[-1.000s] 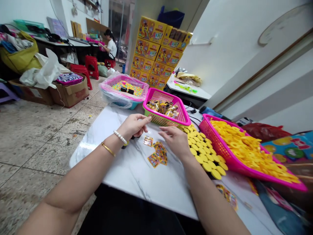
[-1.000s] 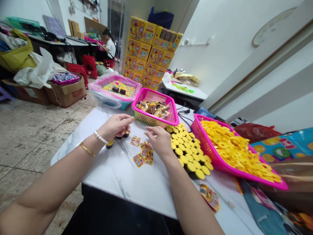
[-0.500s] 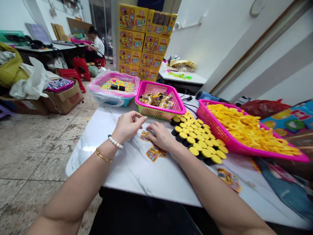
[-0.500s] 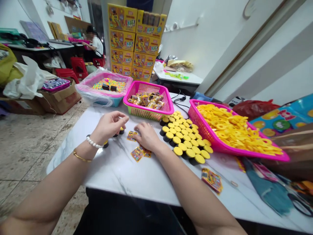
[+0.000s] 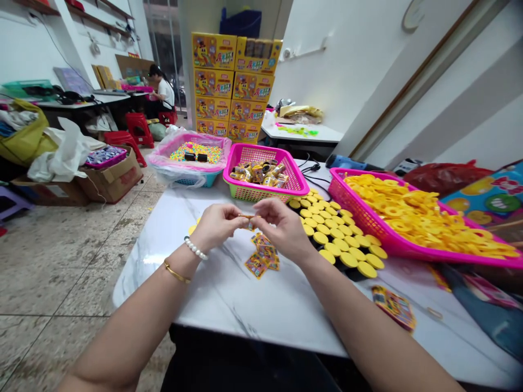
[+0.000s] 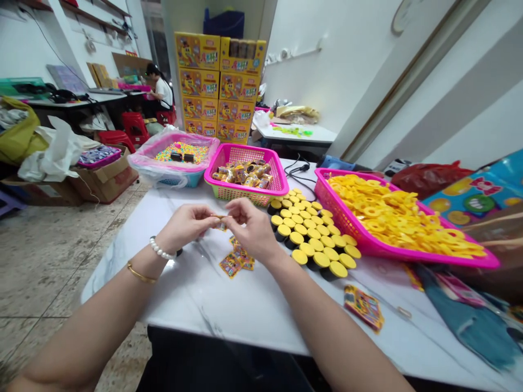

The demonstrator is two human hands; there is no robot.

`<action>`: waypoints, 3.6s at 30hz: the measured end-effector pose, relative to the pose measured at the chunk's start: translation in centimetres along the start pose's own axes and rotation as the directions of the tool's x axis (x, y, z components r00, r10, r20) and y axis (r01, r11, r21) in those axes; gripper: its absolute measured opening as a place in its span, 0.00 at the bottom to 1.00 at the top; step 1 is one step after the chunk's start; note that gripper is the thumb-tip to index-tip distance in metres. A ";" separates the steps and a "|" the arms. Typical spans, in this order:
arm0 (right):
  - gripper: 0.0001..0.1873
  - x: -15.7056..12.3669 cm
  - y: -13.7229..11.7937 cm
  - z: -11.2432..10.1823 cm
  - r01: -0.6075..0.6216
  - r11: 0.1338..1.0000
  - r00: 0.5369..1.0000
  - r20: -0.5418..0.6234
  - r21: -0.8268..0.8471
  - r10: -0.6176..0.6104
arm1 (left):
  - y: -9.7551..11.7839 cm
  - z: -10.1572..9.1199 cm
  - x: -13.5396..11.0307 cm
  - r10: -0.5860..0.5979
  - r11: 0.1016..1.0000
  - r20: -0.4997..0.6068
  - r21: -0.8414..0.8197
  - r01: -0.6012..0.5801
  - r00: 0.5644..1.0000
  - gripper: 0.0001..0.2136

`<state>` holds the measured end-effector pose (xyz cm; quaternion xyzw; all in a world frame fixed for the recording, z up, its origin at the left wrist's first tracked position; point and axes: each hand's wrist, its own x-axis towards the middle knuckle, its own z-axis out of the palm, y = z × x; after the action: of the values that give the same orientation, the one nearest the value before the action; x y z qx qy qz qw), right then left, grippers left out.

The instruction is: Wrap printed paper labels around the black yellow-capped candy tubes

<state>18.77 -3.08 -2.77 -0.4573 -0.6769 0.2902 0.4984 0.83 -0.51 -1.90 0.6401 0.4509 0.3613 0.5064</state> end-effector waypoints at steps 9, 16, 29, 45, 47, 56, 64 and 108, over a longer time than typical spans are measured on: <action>0.24 -0.2 0.9 1.9 -0.419 0.818 0.907 0.148 0.394 0.393 | 0.3 0.5 -0.3 0.031 0.992 -0.155 -0.117 -0.050 0.987 0.24; 0.22 -0.4 1.3 1.7 -0.216 0.936 0.969 -0.055 0.277 0.240 | 0.8 0.6 -0.8 0.164 0.982 -0.338 -0.035 -0.186 0.927 0.12; 0.26 -0.5 1.0 2.3 -0.216 0.931 0.973 -0.008 0.292 0.229 | 1.7 1.0 -1.6 0.116 0.980 -0.290 -0.123 -0.158 0.950 0.15; 0.20 -1.3 0.5 2.7 0.177 0.915 0.975 -0.059 -0.361 -0.213 | 1.9 0.0 -1.3 -0.089 0.955 -0.113 -0.292 0.053 0.990 0.14; 0.19 -1.1 0.8 2.7 0.134 0.962 0.990 -0.021 -0.240 -0.143 | 2.0 -0.6 -1.2 -0.106 0.944 -0.119 -0.325 0.062 0.987 0.16; 0.24 0.7 3.9 3.9 0.247 0.933 0.946 0.273 -0.261 -0.174 | 1.8 -2.7 -0.1 -0.167 0.899 -0.194 -0.432 0.068 0.967 0.11; 0.10 0.8 4.1 3.9 0.244 0.864 0.968 0.160 -0.440 -0.192 | 1.9 -2.6 -0.3 -0.189 0.835 0.028 -0.521 0.176 0.982 0.09; 0.20 0.9 -0.1 0.4 -0.218 0.720 0.963 0.028 0.659 0.267 | 0.5 -1.7 0.5 -0.228 0.697 0.027 -0.693 0.183 0.973 0.08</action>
<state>18.26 -2.31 -2.42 -0.3477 -0.4484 0.5557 0.6076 -0.47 0.51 -1.01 0.3393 0.3675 0.4638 0.7312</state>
